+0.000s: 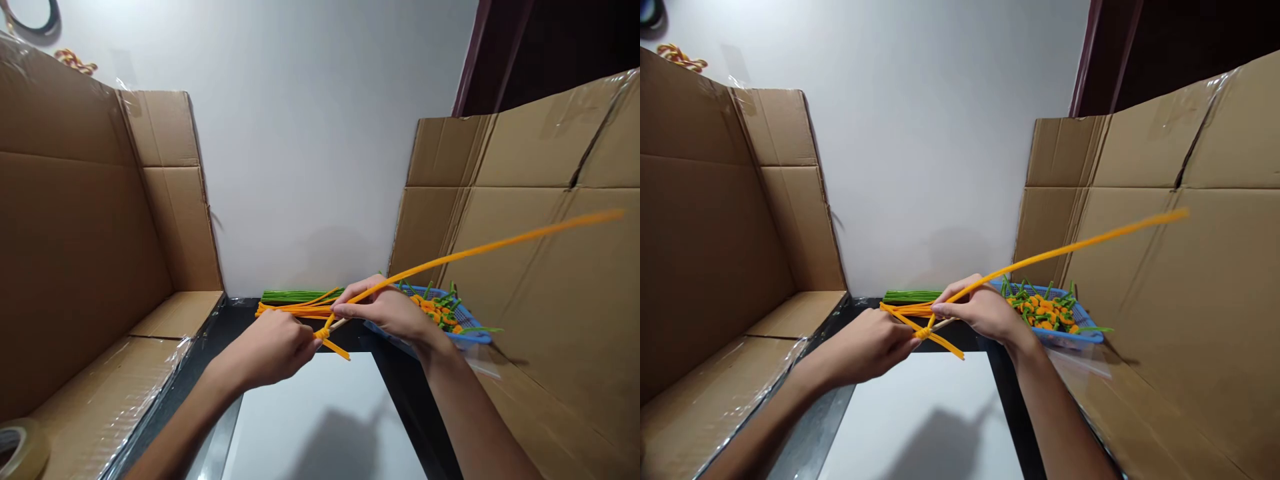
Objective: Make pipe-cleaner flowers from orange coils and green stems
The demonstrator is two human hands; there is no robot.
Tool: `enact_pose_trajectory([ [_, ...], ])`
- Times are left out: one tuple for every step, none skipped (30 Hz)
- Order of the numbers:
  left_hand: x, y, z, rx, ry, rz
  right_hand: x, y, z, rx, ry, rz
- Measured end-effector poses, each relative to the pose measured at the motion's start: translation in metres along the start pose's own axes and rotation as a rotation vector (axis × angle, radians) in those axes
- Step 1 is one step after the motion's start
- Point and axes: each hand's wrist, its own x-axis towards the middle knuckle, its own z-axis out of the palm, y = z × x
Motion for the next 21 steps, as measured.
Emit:
enact_pose_trajectory([
  [0.002,0.001,0.004,0.044,0.013,-0.026,0.000,-0.002,0.004,-0.005,0.014,-0.014],
  [0.004,0.002,0.006,0.081,0.033,-0.066,0.000,-0.004,0.007,-0.012,0.030,-0.027],
  [0.006,0.002,0.008,0.109,0.061,-0.115,0.000,-0.005,0.010,-0.016,0.046,-0.039],
  [0.008,0.001,0.010,0.128,0.097,-0.171,0.000,-0.006,0.012,-0.013,0.061,-0.050],
  [0.009,0.000,0.010,0.137,0.147,-0.234,0.000,-0.007,0.012,0.005,0.075,-0.058],
  [0.011,-0.001,0.010,0.140,0.211,-0.299,0.001,-0.006,0.012,0.042,0.082,-0.060],
  [0.012,-0.002,0.010,0.136,0.279,-0.358,0.001,-0.006,0.011,0.096,0.082,-0.058],
  [0.012,-0.003,0.010,0.122,0.345,-0.404,0.002,-0.004,0.010,0.156,0.080,-0.054],
  [0.012,-0.004,0.009,0.095,0.406,-0.432,0.003,-0.003,0.009,0.214,0.079,-0.049],
  [0.012,-0.005,0.008,0.045,0.459,-0.441,0.004,-0.001,0.008,0.265,0.080,-0.045],
  [0.012,-0.005,0.007,-0.032,0.500,-0.435,0.005,0.002,0.007,0.305,0.082,-0.043],
  [0.011,-0.005,0.006,-0.135,0.533,-0.421,0.007,0.004,0.006,0.333,0.085,-0.044],
  [0.011,-0.005,0.004,-0.261,0.557,-0.402,0.008,0.007,0.004,0.354,0.085,-0.044],
  [0.010,-0.005,0.003,-0.404,0.576,-0.380,0.009,0.010,0.003,0.373,0.074,-0.041],
  [0.009,-0.005,0.001,-0.557,0.587,-0.355,0.009,0.012,0.001,0.392,0.054,-0.036],
  [0.008,-0.004,-0.001,-0.710,0.587,-0.326,0.010,0.015,0.000,0.415,0.029,-0.032],
  [0.007,-0.002,-0.003,-0.855,0.577,-0.293,0.010,0.017,-0.001,0.442,0.003,-0.028],
  [0.006,0.000,-0.004,-0.983,0.553,-0.259,0.011,0.018,-0.002,0.466,-0.023,-0.023],
  [0.005,0.003,-0.006,-1.087,0.519,-0.226,0.011,0.019,-0.003,0.485,-0.048,-0.019],
  [0.004,0.006,-0.006,-1.165,0.481,-0.197,0.010,0.019,-0.003,0.500,-0.069,-0.017],
  [0.003,0.009,-0.007,-1.219,0.439,-0.168,0.010,0.019,-0.003,0.514,-0.084,-0.019],
])
